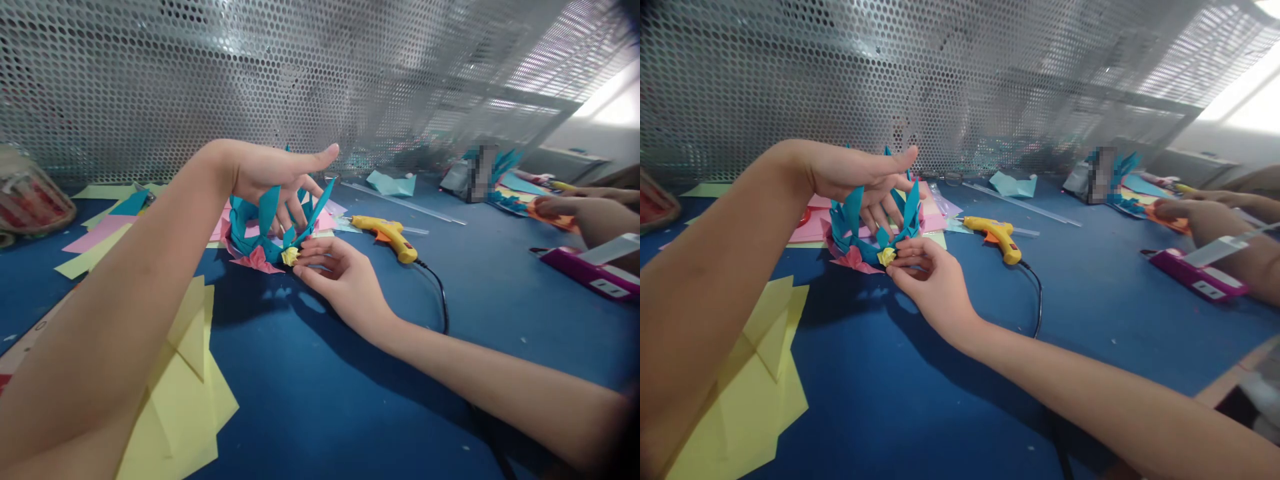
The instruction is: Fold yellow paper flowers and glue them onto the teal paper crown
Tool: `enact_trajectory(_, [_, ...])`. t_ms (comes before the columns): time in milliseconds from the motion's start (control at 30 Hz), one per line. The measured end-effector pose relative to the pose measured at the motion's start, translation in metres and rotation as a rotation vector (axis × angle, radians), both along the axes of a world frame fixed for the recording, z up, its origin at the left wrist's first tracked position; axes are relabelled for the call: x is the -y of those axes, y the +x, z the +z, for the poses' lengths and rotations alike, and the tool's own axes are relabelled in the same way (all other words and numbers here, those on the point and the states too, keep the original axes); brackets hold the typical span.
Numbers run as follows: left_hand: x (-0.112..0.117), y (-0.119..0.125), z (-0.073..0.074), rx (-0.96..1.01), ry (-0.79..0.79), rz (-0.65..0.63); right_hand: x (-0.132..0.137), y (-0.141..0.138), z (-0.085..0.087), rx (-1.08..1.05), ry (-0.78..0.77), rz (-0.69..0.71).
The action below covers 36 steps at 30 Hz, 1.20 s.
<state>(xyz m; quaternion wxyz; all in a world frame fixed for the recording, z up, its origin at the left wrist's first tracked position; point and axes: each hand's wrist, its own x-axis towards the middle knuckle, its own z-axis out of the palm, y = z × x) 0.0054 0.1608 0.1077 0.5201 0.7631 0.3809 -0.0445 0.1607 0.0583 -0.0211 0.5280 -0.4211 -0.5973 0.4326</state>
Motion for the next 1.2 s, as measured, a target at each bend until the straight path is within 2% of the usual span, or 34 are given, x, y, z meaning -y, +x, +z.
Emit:
enact_trajectory(233, [0.0, -0.006, 0.002, 0.018, -0.041, -0.043, 0.002, 0.002, 0.0, 0.042, -0.005, 0.048])
enact_trajectory(433, [0.002, -0.001, 0.002, -0.014, -0.054, -0.016, 0.003, 0.001, 0.0, 0.106, 0.039, 0.03])
enact_trajectory(733, [0.004, 0.001, 0.002, -0.042, -0.062, -0.045, 0.003, 0.001, 0.0, 0.201, 0.081, 0.01])
enact_trajectory(967, [0.011, 0.004, 0.005, -0.096, -0.086, 0.046, 0.002, 0.002, 0.001, 0.243, 0.101, -0.013])
enact_trajectory(1200, [0.01, 0.004, 0.005, -0.091, -0.107, 0.018, 0.002, 0.001, 0.001, 0.243, 0.108, -0.008])
